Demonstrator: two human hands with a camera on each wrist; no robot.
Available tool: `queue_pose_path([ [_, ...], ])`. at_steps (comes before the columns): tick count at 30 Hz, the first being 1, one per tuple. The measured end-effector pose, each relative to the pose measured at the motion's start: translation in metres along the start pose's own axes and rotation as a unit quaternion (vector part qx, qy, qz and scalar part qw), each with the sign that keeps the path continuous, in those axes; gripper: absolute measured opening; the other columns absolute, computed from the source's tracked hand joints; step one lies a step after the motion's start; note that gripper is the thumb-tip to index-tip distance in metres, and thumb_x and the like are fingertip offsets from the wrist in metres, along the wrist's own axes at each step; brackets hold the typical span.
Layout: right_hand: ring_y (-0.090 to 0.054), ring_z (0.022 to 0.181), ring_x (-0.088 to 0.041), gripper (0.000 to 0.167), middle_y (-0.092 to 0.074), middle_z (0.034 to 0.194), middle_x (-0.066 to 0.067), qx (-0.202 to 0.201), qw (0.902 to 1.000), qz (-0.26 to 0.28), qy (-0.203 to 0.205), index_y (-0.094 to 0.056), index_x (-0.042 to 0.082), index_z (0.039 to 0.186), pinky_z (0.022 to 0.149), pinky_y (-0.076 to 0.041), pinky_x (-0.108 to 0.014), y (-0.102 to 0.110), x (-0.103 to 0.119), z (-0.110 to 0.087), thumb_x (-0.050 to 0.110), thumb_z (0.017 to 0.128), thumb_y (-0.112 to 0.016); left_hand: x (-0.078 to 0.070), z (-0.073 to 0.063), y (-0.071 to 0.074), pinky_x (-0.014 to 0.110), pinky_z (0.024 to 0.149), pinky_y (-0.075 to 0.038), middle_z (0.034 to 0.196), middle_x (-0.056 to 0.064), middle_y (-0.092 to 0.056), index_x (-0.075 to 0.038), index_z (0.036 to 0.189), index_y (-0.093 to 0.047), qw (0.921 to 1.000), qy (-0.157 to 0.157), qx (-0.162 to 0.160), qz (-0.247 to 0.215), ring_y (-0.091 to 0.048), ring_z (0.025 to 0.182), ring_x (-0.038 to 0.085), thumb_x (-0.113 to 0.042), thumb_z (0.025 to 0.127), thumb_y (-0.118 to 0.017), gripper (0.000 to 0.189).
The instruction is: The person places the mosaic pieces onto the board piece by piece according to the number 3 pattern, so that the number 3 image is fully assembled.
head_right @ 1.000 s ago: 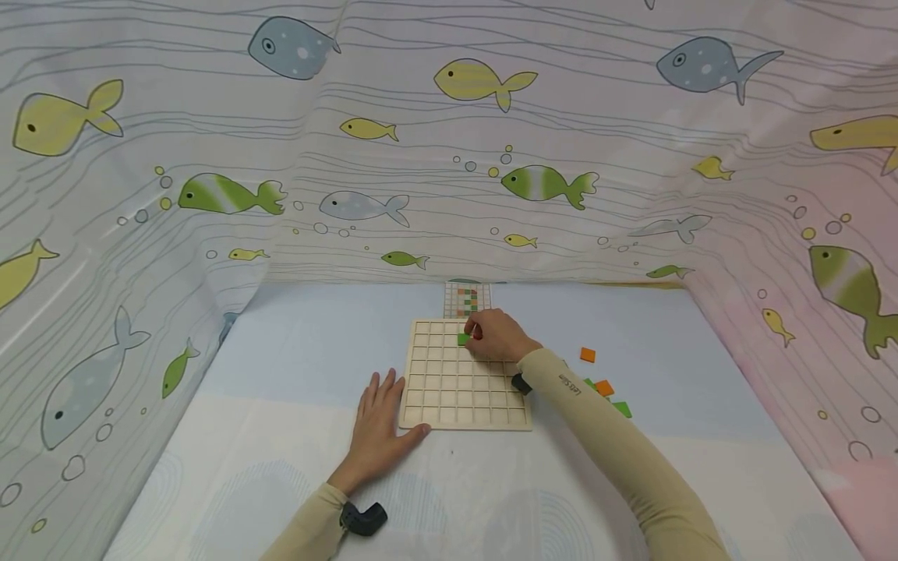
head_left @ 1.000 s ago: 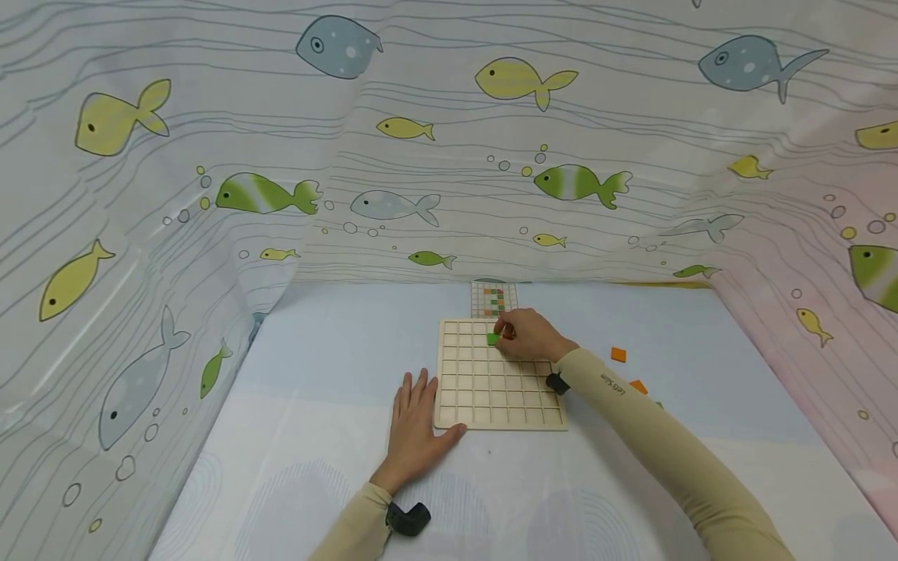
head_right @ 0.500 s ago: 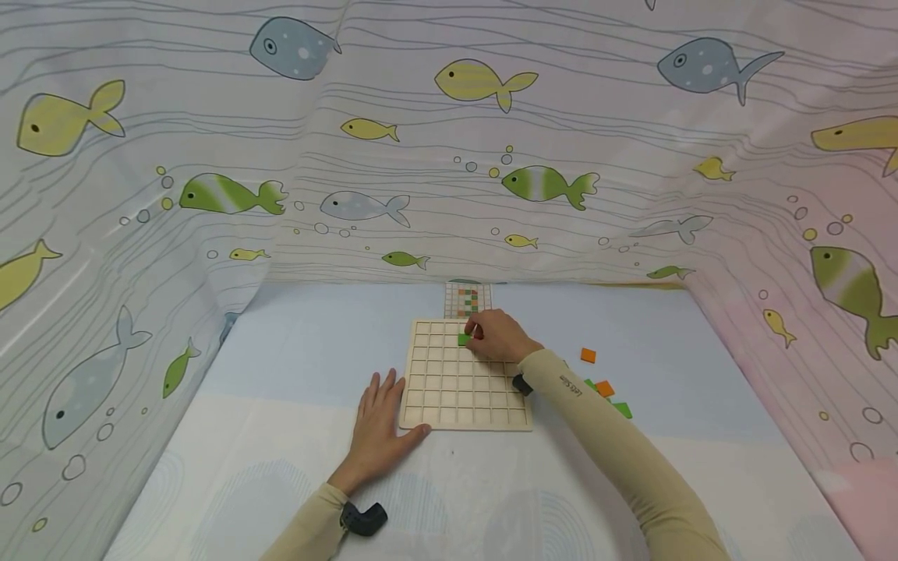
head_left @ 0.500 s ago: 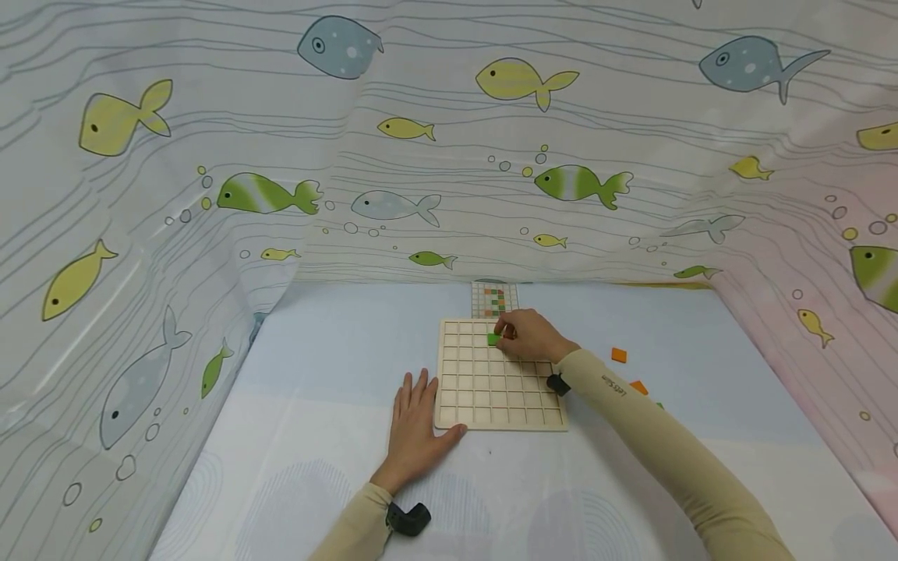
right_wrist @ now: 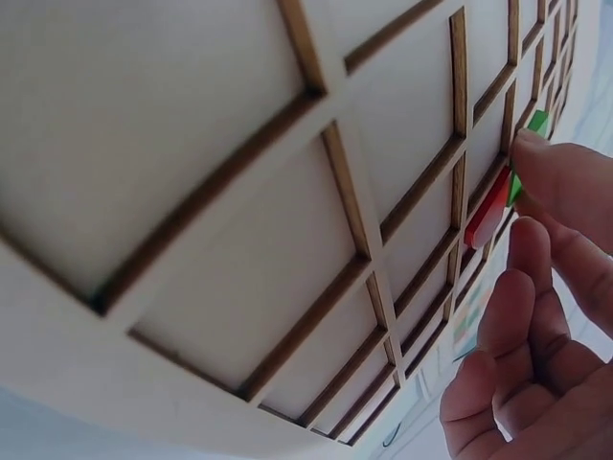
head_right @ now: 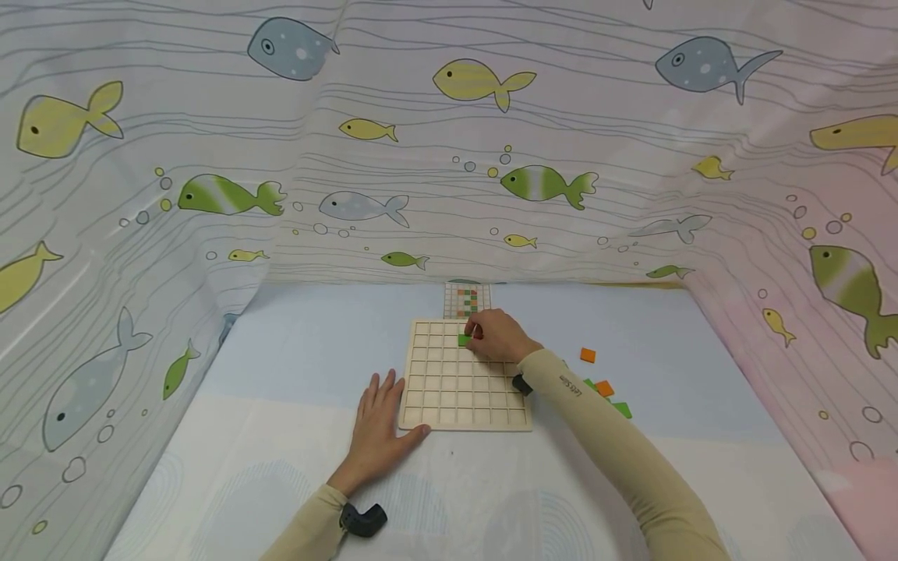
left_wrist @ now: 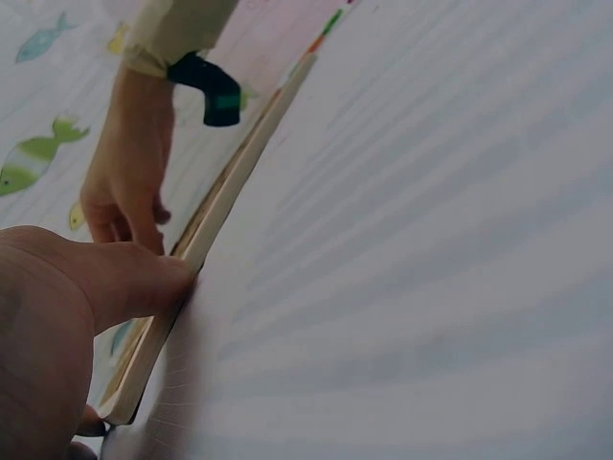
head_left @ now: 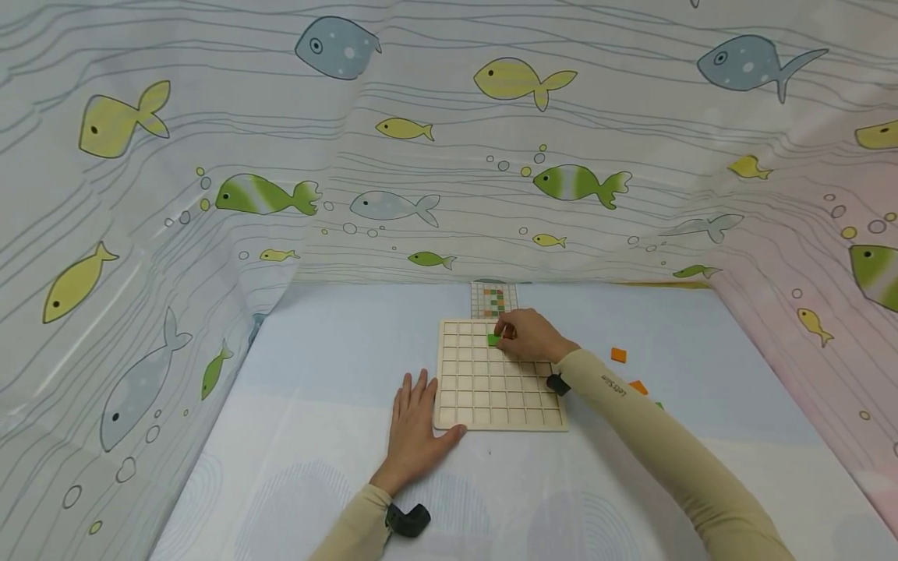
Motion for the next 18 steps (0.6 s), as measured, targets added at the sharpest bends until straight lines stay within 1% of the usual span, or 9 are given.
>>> queue_pose_path([
  [5, -0.065, 0.084, -0.014, 0.017, -0.072, 0.092, -0.002, 0.005, 0.9999, -0.008, -0.004, -0.075, 0.009, 0.108, 0.079, -0.056, -0.038, -0.0020, -0.0047, 0.0022, 0.019, 0.096, -0.080, 0.0007, 0.0005, -0.0008, 0.065, 0.130, -0.009, 0.172, 0.027, -0.028, 0.008, 0.157, -0.041, 1.0000, 0.000, 0.004, -0.008, -0.009, 0.163, 0.050, -0.040, 0.088, -0.079, 0.092],
  [12, -0.065, 0.082, -0.015, 0.015, -0.072, 0.089, -0.002, 0.006, 1.0000, 0.001, -0.002, -0.075, 0.009, 0.106, 0.078, -0.056, -0.038, -0.0012, -0.0055, 0.0021, 0.018, 0.095, -0.080, 0.0014, 0.0009, -0.0011, 0.065, 0.130, -0.009, 0.172, 0.027, -0.027, 0.008, 0.157, -0.042, 1.0000, 0.001, 0.005, -0.008, -0.009, 0.163, 0.050, -0.041, 0.088, -0.078, 0.092],
  [18, -0.066, 0.085, -0.015, 0.015, -0.073, 0.092, -0.002, 0.008, 0.9999, 0.006, -0.011, -0.076, 0.011, 0.107, 0.080, -0.056, -0.038, -0.0009, -0.0061, 0.0027, 0.019, 0.096, -0.080, 0.0017, 0.0011, -0.0012, 0.065, 0.130, -0.008, 0.172, 0.026, -0.027, 0.007, 0.158, -0.041, 0.9999, 0.002, 0.007, -0.007, -0.008, 0.163, 0.049, -0.041, 0.089, -0.078, 0.092],
])
Point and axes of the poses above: each hand's wrist, its own z-axis towards the middle knuckle, its own y-axis out of the back of the hand, x = y × z, the point moved 4 cm from there along z, towards the middle knuckle
